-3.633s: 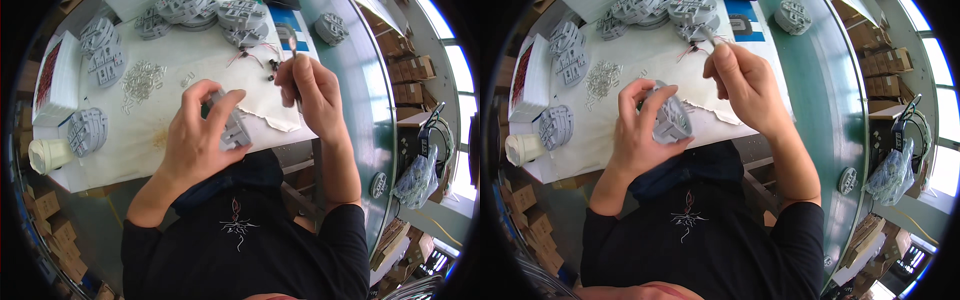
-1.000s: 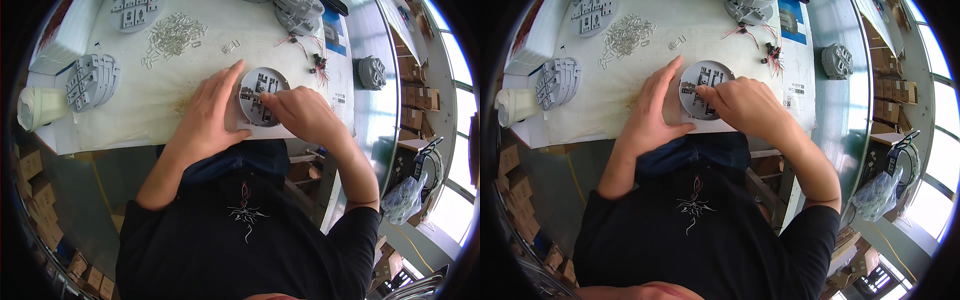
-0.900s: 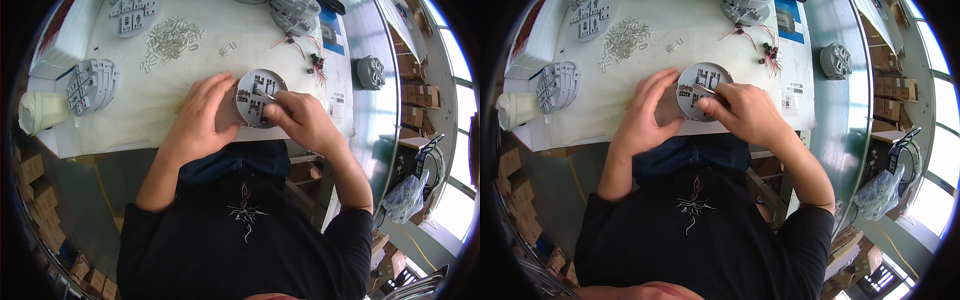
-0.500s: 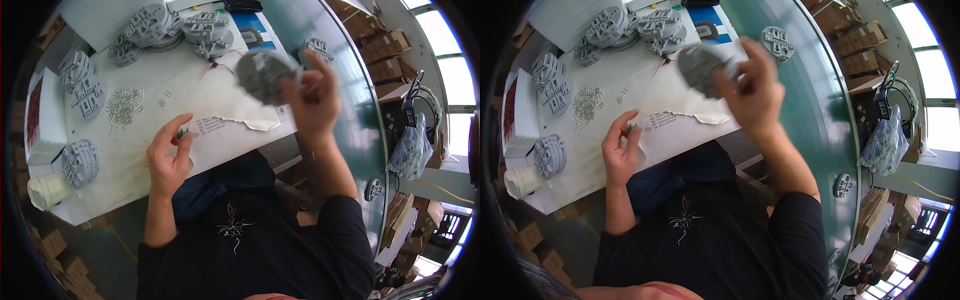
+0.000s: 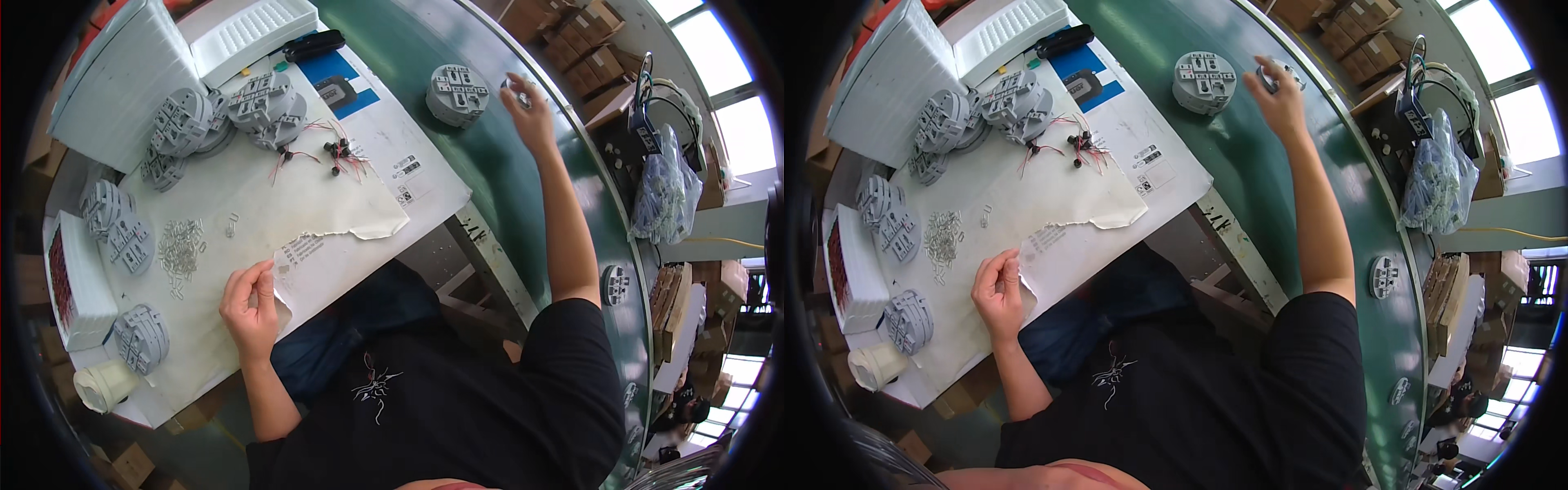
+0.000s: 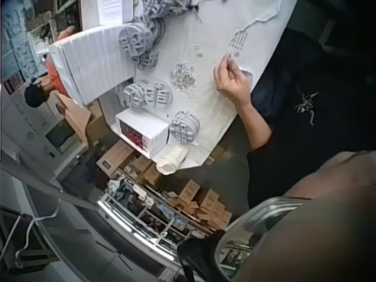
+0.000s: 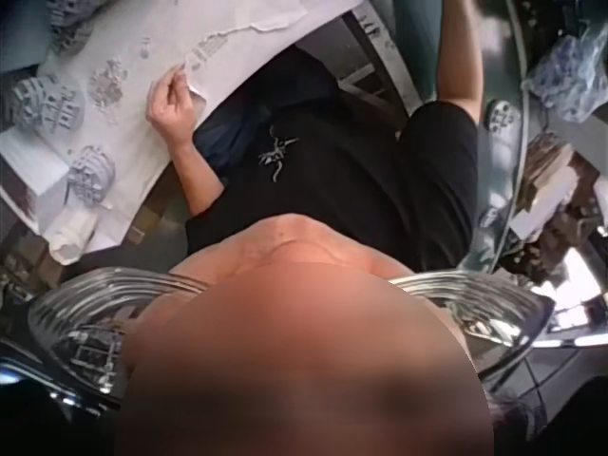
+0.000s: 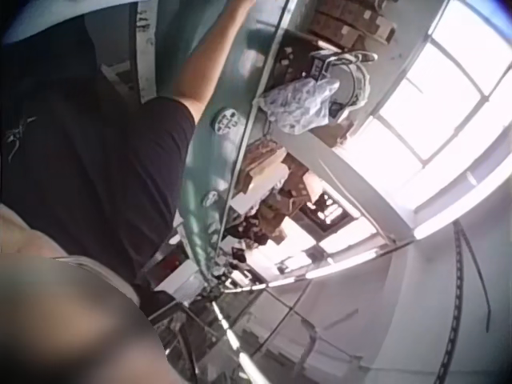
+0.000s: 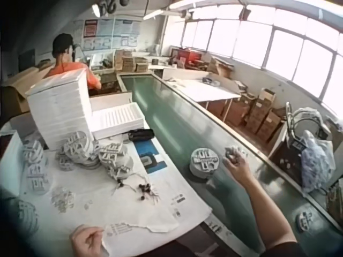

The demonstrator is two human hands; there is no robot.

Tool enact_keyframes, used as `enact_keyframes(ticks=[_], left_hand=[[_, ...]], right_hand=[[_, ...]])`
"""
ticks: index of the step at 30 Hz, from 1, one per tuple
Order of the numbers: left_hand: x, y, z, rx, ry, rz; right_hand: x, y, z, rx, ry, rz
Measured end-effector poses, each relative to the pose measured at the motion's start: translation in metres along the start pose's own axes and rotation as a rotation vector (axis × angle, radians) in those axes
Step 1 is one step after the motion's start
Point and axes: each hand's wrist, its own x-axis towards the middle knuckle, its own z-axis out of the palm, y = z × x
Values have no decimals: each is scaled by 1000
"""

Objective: Assembling small electronic components onto circular base plates at a production workbench.

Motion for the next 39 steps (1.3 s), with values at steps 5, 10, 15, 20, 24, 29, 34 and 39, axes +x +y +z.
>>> enact_keyframes(ticks=[5,10,15,20,24,29,34,39], left_hand=[[2,0,4,19,-11,40],[-1,0,1,36,4,27],[3,1,1,58,-14,47],[-2,1,-3,43,3,62],[-1,2,-2,15,-10,81],[2,3,-3,-27,-4,89],[-1,-1,-5,-18,41,57],[12,24,-3,88,-17,188]], right_hand=[[-33,-51,31,-199,-182,-119],[-17,-90,55,34,-252,0],[-14,-135,105,-52,-301,-221],[-20,-135,110,-157,-159,-307],[-15,-125,99,-26,-175,-340],[-4,-135,89,103,-160,-323],[-30,-186,69,391,-458,-524],[-96,-218,90,330,-696,-759]])
